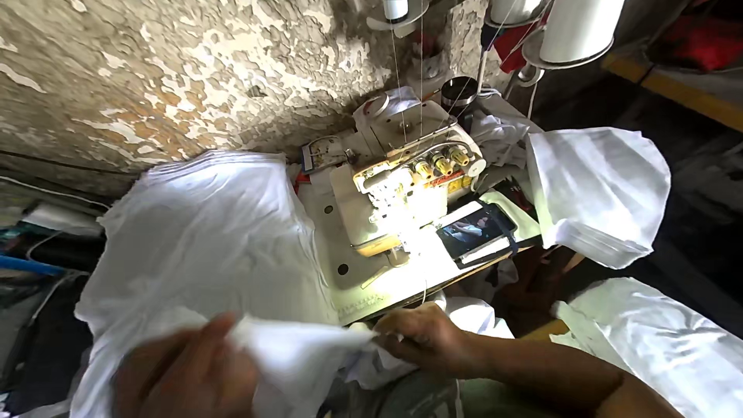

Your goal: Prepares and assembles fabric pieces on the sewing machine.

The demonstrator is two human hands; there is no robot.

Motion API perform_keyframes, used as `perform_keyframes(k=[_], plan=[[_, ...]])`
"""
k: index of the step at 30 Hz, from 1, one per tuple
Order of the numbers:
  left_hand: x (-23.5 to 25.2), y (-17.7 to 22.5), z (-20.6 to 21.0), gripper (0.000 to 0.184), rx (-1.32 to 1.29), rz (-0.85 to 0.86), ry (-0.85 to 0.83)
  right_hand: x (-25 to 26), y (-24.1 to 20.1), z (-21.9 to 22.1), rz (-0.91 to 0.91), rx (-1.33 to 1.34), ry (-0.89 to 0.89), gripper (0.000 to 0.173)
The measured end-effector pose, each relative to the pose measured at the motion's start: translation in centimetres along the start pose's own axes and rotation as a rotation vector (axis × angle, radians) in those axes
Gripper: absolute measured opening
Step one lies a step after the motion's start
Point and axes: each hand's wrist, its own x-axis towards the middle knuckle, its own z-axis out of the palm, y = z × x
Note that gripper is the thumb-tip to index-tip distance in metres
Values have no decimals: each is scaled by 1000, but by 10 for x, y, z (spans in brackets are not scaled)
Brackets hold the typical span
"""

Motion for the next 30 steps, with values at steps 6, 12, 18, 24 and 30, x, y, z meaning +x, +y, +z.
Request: perform_keyframes(k=[6,12,18,24,30], plan=[[25,13,168,16,-282,25,-358,-39,59,-18,485,-99,243,21],[-10,46,244,16,-456,117,-417,-79,77,-43,605,-88,371,12],[-11,34,232,16,-457,32,-506,-70,74,-43,629,-23,329,11],[-27,30,229,9,-401,-146,-398,-67,76,-45,628,-36,347,11],[-33,71,200,9,-20,-87,-497,-63,72,-43,634,-52,355,11]])
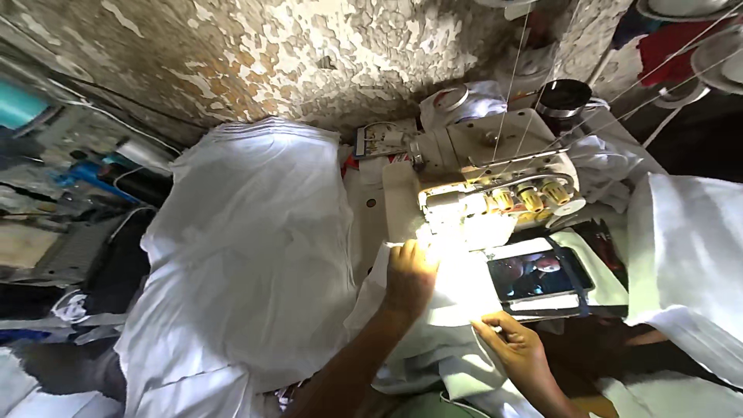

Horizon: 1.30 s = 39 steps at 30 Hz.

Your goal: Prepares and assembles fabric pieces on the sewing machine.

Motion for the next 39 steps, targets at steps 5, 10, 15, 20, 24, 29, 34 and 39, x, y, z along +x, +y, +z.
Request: perform_keyframes(k=[5,10,15,20,24,29,34,39], plan=[[-15,19,2,11,-12,-113,-62,6,-2,0,-25,-16,83,9],[-9,23,12,14,-2,-157,-14,17,-10,-3,-60,-30,122,9],[-5,25,17,14,17,-191,-5,21,-11,-4,-51,-56,144,10],[-9,27,10,12,31,-166,-15,16,-13,-2,-68,-77,157,10],[-16,31,1,17,20,-134,-18,6,-21,1,-90,-36,154,10],[-14,30,2,16,4,-137,-92,7,-24,8,-78,-29,170,10],[-5,17,4,24,-63,-198,-172,18,-22,19,-77,-35,161,12],[16,-24,-1,50,-348,-205,-280,38,-20,32,-114,-82,150,14]])
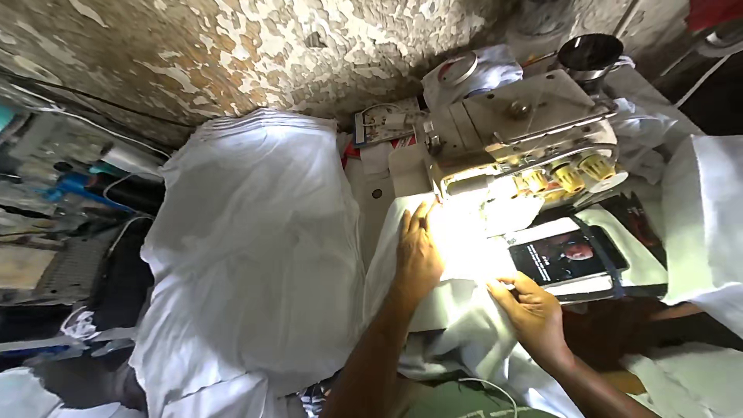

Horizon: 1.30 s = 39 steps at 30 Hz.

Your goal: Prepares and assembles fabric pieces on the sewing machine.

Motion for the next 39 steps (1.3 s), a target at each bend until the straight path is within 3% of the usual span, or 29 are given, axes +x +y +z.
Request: perform_keyframes(k=[2,7,12,21,24,28,30,32,35,37,39], plan=[[11,-12,-13,52,-81,34,-75,7,1,6,-9,-31,-4,15],[45,-41,-15,21,-74,142,-26,32,5,22,-79,-130,74,13],[71,-58,-17,23,-137,133,-44,55,-1,31,-20,-224,108,9],[92,-73,-16,28,-140,66,-54,71,-3,35,76,-84,96,34],[94,-73,-18,30,-127,53,-68,74,-4,38,86,-110,107,34],[89,-66,-25,38,-37,14,-118,72,-15,26,293,-152,-35,59],[61,-60,-30,35,-7,99,-20,71,-15,20,326,-78,-33,42],[1,-49,-36,29,-38,193,117,67,-18,13,495,168,-36,22],[-123,-30,-32,32,-247,151,-7,51,-20,-11,771,509,-199,10],[-193,-33,-16,31,-366,-9,-158,36,-12,-28,843,645,-396,14],[-238,-42,1,32,-420,-335,-273,21,4,-40,799,776,-594,17]])
